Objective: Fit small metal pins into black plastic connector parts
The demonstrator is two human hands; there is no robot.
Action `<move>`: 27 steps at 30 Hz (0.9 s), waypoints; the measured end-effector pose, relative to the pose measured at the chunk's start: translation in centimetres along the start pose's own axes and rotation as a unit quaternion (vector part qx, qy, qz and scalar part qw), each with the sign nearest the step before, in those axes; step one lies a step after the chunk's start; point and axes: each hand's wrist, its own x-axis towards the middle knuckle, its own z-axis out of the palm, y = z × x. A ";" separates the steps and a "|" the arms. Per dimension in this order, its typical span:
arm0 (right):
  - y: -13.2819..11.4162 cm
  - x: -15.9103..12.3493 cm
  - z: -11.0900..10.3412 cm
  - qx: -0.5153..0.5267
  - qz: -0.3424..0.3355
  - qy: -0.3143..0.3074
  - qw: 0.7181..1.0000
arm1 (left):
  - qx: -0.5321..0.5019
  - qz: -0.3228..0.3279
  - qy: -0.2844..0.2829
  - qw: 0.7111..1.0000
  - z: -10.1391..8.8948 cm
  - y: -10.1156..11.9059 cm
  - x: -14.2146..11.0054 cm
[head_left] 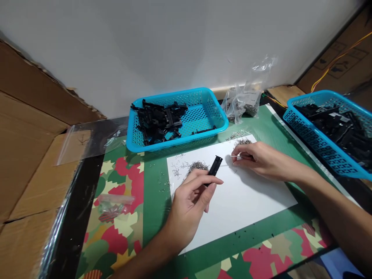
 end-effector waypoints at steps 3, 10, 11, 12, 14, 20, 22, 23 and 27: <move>0.1 -0.2 -0.2 0.041 0.000 0.014 0.999 | -0.006 -0.001 0.000 1.000 0.1 0.0 0.0; -1.7 -0.4 2.2 0.407 -0.003 0.068 0.911 | -0.030 -0.005 -0.002 1.000 0.2 0.2 -0.2; -2.3 -0.4 3.1 0.448 -0.005 0.079 0.891 | -0.033 -0.005 -0.001 0.999 0.2 0.2 -0.3; -2.9 -0.4 4.0 0.484 -0.010 0.086 0.871 | -0.035 -0.004 0.000 0.999 0.3 0.2 -0.3; -4.0 -0.6 5.9 0.545 -0.011 0.089 0.834 | -0.032 0.002 0.005 0.999 0.3 0.2 -0.2; -5.5 -0.8 8.9 0.576 0.001 0.117 0.809 | -0.036 0.018 0.018 0.999 0.3 -0.2 -0.2; -5.5 -0.7 9.2 0.571 0.007 0.125 0.812 | -0.039 0.021 0.022 0.999 0.3 -0.3 -0.2; -5.5 -0.7 9.2 0.569 0.007 0.127 0.812 | -0.039 0.022 0.023 0.999 0.3 -0.3 -0.2; -5.5 -0.5 9.2 0.553 0.016 0.121 0.824 | -0.041 0.021 0.022 0.999 0.2 -0.3 -0.2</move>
